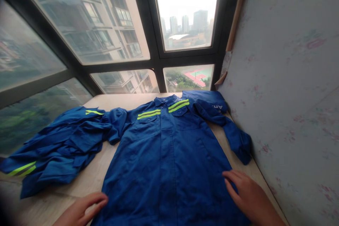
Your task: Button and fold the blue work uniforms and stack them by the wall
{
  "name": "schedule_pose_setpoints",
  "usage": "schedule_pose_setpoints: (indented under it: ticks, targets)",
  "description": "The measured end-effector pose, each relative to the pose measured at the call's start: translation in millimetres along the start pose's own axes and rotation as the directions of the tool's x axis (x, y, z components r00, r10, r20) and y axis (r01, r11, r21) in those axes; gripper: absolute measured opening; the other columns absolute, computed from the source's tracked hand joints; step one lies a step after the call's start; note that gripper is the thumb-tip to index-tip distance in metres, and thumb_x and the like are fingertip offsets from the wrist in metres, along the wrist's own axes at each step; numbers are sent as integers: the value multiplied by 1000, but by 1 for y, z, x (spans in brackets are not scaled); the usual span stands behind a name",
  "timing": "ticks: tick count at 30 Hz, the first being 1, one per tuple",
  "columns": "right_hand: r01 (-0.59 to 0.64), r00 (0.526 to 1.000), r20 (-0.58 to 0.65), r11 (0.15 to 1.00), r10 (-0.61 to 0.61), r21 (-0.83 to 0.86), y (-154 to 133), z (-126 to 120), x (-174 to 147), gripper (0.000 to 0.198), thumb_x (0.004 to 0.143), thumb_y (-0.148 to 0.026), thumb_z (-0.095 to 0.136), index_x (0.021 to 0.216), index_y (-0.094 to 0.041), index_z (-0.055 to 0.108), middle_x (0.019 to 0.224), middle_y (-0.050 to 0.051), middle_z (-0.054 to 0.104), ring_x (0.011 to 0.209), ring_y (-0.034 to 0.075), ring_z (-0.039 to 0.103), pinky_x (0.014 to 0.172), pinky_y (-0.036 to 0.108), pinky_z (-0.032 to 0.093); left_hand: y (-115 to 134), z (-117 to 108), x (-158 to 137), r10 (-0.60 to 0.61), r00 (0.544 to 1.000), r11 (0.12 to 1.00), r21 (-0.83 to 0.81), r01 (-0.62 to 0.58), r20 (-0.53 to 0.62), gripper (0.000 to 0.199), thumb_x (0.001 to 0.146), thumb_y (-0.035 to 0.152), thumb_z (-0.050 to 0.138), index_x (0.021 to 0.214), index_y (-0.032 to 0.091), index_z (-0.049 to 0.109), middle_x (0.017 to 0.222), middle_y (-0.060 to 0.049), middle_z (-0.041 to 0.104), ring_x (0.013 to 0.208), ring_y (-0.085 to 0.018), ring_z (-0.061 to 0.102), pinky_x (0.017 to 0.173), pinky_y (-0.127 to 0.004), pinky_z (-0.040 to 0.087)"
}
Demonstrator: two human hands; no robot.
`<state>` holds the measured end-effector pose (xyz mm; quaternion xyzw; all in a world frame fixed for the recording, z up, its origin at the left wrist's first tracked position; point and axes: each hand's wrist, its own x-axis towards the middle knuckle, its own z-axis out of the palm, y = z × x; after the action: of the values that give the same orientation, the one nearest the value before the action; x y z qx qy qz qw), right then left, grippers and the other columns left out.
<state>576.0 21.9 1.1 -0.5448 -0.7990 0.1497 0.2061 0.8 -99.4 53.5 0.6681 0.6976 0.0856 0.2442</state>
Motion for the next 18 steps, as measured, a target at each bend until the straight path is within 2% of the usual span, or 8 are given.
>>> schedule_pose_setpoints:
  ticks: [2,5,6,8,10,13,15,18]
  targets:
    - [34,999,-8,998,-34,54,-39,10,40,32,93,-36,46,110,-25,71,114,7,70,104,24,67,94,38,54,12,-5,37,-19,987,999,27,24,-162,42,90,53,44,104,26,73,113,-5,72,109,-25,65,99,-37,51]
    - [140,990,9,987,-141,78,-94,42,90,41,94,-36,46,130,-23,60,136,9,58,125,26,54,105,42,45,15,12,90,-19,902,980,170,102,-432,52,89,52,43,122,18,64,131,-12,62,124,-30,55,106,-47,44]
    - [174,984,19,983,-175,59,-107,56,103,45,93,-35,47,135,-22,55,143,10,52,131,27,48,108,44,42,14,21,104,14,886,967,232,106,-464,54,89,50,43,128,17,61,138,-13,57,128,-31,51,107,-48,42]
    - [229,972,55,973,-229,1,-119,80,119,51,92,-34,48,142,-23,48,152,9,40,140,29,36,113,49,34,13,39,120,83,899,934,347,80,-431,52,90,44,44,134,20,56,147,-13,47,135,-33,43,108,-51,39]
    - [250,965,100,967,-243,-55,-114,98,126,52,92,-36,48,143,-24,46,155,8,35,143,30,30,115,53,27,10,52,123,99,931,908,415,61,-352,49,92,41,43,137,24,54,150,-9,44,138,-33,39,109,-53,36]
    - [220,970,125,970,-207,-104,-87,109,125,53,94,-42,45,145,-24,44,156,7,34,144,28,27,117,53,22,-1,55,111,46,953,890,446,98,-300,51,93,43,40,141,26,49,151,-7,43,140,-30,36,110,-53,34]
    - [210,973,123,971,-196,-113,-71,109,121,53,96,-42,42,146,-25,42,157,5,32,145,26,26,118,50,22,-12,49,100,5,949,874,462,149,-314,53,94,43,39,142,24,48,151,-8,44,139,-30,38,109,-53,35]
    - [205,974,124,973,-191,-106,-65,104,118,53,95,-42,43,146,-26,43,157,4,33,145,25,26,118,48,23,-22,36,95,-38,922,835,494,242,-386,50,92,41,41,133,19,58,139,-11,56,131,-33,47,103,-50,41]
